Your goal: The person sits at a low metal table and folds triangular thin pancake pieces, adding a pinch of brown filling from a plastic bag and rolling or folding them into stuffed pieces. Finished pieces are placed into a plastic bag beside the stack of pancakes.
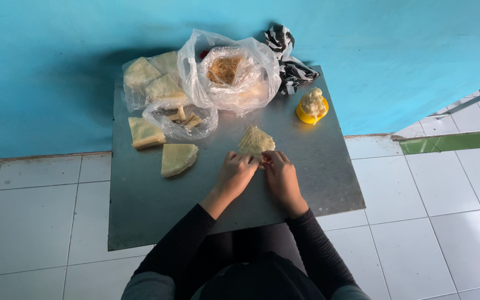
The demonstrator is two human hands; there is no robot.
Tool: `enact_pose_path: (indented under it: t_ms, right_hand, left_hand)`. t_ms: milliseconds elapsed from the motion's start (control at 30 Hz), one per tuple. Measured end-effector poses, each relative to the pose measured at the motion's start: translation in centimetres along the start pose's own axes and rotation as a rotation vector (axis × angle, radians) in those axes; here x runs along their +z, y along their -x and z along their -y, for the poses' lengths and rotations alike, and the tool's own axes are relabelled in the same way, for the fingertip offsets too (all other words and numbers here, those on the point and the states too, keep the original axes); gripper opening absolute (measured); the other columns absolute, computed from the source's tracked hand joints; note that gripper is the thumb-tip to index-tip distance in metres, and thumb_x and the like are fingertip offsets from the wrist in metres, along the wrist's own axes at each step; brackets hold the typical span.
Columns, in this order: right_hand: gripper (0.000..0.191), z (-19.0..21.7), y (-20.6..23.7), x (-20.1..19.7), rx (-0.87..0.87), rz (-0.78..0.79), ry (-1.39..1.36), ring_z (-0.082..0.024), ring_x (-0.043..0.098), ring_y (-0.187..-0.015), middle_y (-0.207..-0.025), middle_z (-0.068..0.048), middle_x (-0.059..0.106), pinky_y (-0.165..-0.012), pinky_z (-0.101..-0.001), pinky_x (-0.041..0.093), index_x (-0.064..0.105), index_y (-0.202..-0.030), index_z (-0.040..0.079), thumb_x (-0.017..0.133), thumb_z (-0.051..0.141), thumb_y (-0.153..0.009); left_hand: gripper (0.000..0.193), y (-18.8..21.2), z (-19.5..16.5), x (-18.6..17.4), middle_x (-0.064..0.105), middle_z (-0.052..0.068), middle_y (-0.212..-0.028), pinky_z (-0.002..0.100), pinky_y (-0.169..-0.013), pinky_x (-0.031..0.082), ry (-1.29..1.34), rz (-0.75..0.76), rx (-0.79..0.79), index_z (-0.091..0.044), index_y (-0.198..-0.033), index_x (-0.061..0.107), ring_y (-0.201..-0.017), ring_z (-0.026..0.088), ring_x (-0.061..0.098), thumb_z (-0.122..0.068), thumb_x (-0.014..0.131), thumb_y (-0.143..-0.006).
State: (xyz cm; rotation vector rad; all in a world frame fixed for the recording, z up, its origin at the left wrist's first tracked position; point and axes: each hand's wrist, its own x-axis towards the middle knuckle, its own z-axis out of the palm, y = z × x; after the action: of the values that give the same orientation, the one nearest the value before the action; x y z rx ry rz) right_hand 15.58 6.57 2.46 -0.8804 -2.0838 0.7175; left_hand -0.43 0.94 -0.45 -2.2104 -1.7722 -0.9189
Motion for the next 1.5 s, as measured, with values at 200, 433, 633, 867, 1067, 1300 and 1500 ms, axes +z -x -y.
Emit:
enact_pose_path:
  t_ms: [200,433,633,867,1067,1300,1500]
  right_hand:
    - [0.029,-0.4,-0.3,-0.9,-0.136,0.098,0.000,-0.037,0.069,-0.093,-0.107,-0.017,0.069,-0.081,-0.0413,0.057,0.071,-0.107,-0.002,0.071,-0.002,-0.078]
    - [0.011,-4.6,-5.1,-0.3,-0.092,0.351,0.181,-0.033,0.071,-0.082,-0.089,-0.013,0.073,-0.074,-0.0403,0.056,0.078,-0.094,0.008,0.074,0.009,-0.084]
    - [0.017,-5.5,-9.8,0.3,0.091,0.630,0.237,-0.027,0.072,-0.072,-0.078,-0.011,0.073,-0.067,-0.0383,0.056,0.072,-0.081,0.006,0.081,0.018,-0.074]
    - [0.008,-4.6,-7.7,-1.1,-0.059,0.524,0.083,-0.028,0.071,-0.077,-0.085,-0.013,0.073,-0.071,-0.0380,0.056,0.073,-0.091,0.005,0.069,0.007,-0.084]
    - [0.012,-3.2,-4.5,-1.5,-0.061,0.316,0.033,-0.029,0.071,-0.077,-0.091,-0.014,0.073,-0.071,-0.0385,0.056,0.074,-0.097,0.003,0.070,0.012,-0.089]
    - [0.023,-1.8,-4.5,-1.8,-0.126,0.277,0.039,-0.030,0.071,-0.078,-0.086,-0.014,0.072,-0.071,-0.0390,0.056,0.074,-0.091,0.001,0.082,0.021,-0.084]
    - [0.024,-1.9,-4.5,-1.7,-0.008,0.316,0.009,-0.027,0.072,-0.077,-0.088,-0.012,0.072,-0.072,-0.0371,0.058,0.074,-0.096,0.002,0.079,0.023,-0.086]
  left_hand:
    - [0.005,-0.7,0.4,-0.3,0.071,0.003,-0.088,0.039,-0.083,0.045,0.043,-0.029,-0.060,-0.011,-0.095,0.065,-0.085,0.023,0.070,-0.008,0.065,-0.091]
    - [0.010,-1.9,1.0,-0.6,0.071,0.009,-0.076,0.043,-0.077,0.044,0.167,0.000,-0.162,-0.009,-0.092,0.068,-0.075,0.028,0.069,-0.018,0.073,-0.091]
    - [0.008,-3.9,2.1,-0.1,0.075,0.009,-0.079,0.043,-0.073,0.053,0.291,0.113,-0.435,-0.012,-0.084,0.076,-0.076,0.029,0.073,-0.018,0.079,-0.079]
    - [0.011,-4.3,3.1,-0.6,0.076,0.010,-0.084,0.040,-0.071,0.056,0.461,0.194,-0.467,-0.008,-0.090,0.075,-0.079,0.029,0.074,-0.013,0.077,-0.080]
    - [0.007,-3.6,2.9,-0.7,0.075,0.012,-0.084,0.040,-0.072,0.056,0.449,0.198,-0.450,-0.009,-0.093,0.077,-0.078,0.031,0.074,-0.011,0.073,-0.088]
    - [0.010,-3.5,3.0,-0.4,0.076,0.013,-0.086,0.043,-0.077,0.055,0.403,0.171,-0.400,-0.008,-0.093,0.077,-0.081,0.032,0.073,-0.008,0.072,-0.085]
    - [0.009,-3.3,3.3,0.2,0.076,0.013,-0.087,0.043,-0.077,0.056,0.414,0.169,-0.419,-0.008,-0.093,0.077,-0.082,0.032,0.074,-0.010,0.072,-0.086]
